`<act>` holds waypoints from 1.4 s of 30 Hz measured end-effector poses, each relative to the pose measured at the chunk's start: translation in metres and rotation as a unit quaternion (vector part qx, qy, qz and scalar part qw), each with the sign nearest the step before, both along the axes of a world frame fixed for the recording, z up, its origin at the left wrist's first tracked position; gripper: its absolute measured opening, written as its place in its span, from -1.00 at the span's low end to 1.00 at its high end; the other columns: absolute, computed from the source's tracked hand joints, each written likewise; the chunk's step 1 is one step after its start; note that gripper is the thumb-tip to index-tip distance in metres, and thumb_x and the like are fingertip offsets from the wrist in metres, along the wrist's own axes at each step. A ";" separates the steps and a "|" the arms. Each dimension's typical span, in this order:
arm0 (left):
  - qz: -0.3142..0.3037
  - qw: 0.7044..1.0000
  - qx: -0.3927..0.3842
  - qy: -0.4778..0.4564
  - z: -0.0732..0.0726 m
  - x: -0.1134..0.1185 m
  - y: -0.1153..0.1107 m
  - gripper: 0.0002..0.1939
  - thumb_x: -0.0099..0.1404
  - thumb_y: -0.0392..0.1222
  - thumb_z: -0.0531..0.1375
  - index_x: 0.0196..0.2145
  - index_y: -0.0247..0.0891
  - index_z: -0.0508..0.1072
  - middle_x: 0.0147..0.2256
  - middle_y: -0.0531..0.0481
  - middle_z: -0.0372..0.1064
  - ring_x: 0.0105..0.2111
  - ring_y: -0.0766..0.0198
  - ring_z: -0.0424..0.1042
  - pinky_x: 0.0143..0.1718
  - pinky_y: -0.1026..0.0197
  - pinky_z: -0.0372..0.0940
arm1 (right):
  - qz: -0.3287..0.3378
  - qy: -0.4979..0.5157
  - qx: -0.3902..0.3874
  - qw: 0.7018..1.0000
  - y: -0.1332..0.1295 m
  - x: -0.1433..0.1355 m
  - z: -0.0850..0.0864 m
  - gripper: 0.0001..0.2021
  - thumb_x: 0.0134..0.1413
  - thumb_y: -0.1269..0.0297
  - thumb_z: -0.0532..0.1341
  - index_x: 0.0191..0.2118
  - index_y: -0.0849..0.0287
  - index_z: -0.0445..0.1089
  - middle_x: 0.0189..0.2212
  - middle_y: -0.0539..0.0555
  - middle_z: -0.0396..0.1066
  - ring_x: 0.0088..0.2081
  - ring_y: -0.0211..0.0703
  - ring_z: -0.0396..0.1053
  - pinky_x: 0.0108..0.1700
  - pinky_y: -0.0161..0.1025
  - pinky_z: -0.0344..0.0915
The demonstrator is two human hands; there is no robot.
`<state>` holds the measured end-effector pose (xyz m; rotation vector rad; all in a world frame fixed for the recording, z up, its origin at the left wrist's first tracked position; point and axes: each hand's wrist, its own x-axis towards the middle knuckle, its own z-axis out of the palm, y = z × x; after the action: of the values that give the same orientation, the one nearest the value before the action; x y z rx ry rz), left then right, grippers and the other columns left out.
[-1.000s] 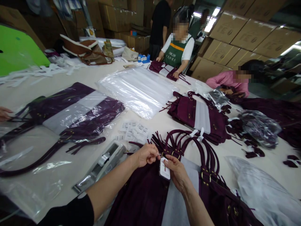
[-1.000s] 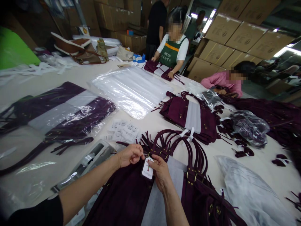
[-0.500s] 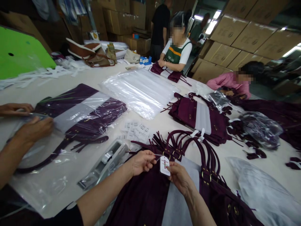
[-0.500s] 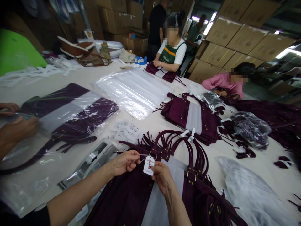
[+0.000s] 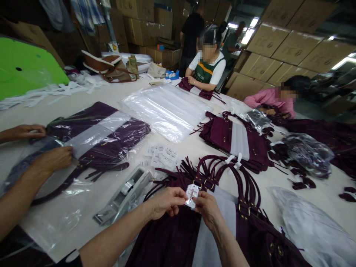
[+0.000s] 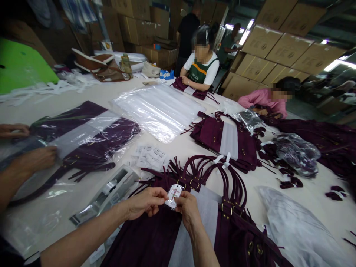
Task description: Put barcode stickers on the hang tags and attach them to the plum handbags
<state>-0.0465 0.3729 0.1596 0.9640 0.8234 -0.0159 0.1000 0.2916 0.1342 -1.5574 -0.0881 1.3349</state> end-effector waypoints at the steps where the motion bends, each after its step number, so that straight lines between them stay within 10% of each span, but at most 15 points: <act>1: 0.003 1.000 0.017 0.007 0.000 0.001 -0.002 -0.76 -0.07 -0.14 0.20 -0.39 -0.27 0.37 -0.67 0.20 0.17 -0.73 0.49 0.16 -0.72 0.44 0.00 | -0.003 -0.001 0.001 1.000 0.000 0.000 0.000 -0.87 -0.53 0.45 0.25 -0.62 0.27 0.35 -0.72 -0.03 0.34 -0.69 -0.37 0.21 -0.68 -0.44 0.09; 8: 0.007 0.997 0.069 0.028 -0.001 0.009 -0.018 -0.76 -0.02 -0.20 0.16 -0.32 -0.29 0.39 -0.69 0.20 0.16 -0.74 0.47 0.17 -0.74 0.43 0.01 | -0.028 0.006 0.011 1.000 0.000 0.000 0.005 -0.88 -0.58 0.45 0.27 -0.67 0.26 0.34 -0.75 -0.05 0.31 -0.72 -0.39 0.18 -0.69 -0.44 0.05; 18: 0.095 0.995 -0.019 -0.013 0.003 0.015 -0.058 -0.31 -0.03 -0.16 0.19 0.10 -0.29 0.20 -0.06 -0.20 0.19 -0.53 0.42 0.34 -0.63 0.36 0.14 | -0.066 0.013 0.033 0.997 -0.002 -0.007 -0.002 -0.83 -0.49 0.40 0.34 -0.61 0.23 0.35 -0.68 -0.06 0.34 -0.66 -0.38 0.22 -0.61 -0.42 0.14; 27: 0.118 0.988 0.100 0.014 -0.003 0.017 -0.050 -0.53 -0.03 -0.12 0.18 -0.11 -0.27 0.45 -0.32 -0.03 0.20 -0.44 0.34 0.17 -0.57 0.34 0.08 | -0.020 -0.006 0.113 0.993 -0.013 -0.018 0.003 -0.74 -0.22 0.19 0.32 -0.34 0.18 0.41 -0.46 0.00 0.44 -0.44 -0.22 0.36 -0.43 -0.36 0.25; 33: 0.187 0.981 -0.015 -0.053 0.003 0.020 -0.053 -0.46 -0.03 -0.05 0.20 -0.05 -0.22 0.40 -0.15 -0.10 0.25 -0.24 0.22 0.23 -0.47 0.32 0.12 | -0.076 0.044 0.167 0.982 -0.017 -0.023 -0.002 -0.67 -0.25 0.20 0.34 -0.26 0.14 0.42 -0.37 0.02 0.46 -0.38 -0.20 0.37 -0.33 -0.30 0.28; 42: 0.245 0.960 0.137 0.007 -0.004 0.020 -0.043 -0.64 0.12 -0.13 0.10 -0.14 -0.29 0.44 -0.10 -0.08 0.31 -0.15 0.16 0.27 -0.20 0.22 0.16 | -0.096 -0.118 0.121 0.981 -0.027 -0.020 -0.005 -0.63 -0.31 0.20 0.36 -0.26 0.14 0.37 -0.52 -0.04 0.38 -0.49 -0.23 0.33 -0.52 -0.34 0.22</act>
<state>-0.0268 0.3301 0.1557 0.9955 1.0775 0.5322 0.0800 0.2646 0.1287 -1.4705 -0.2334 0.9473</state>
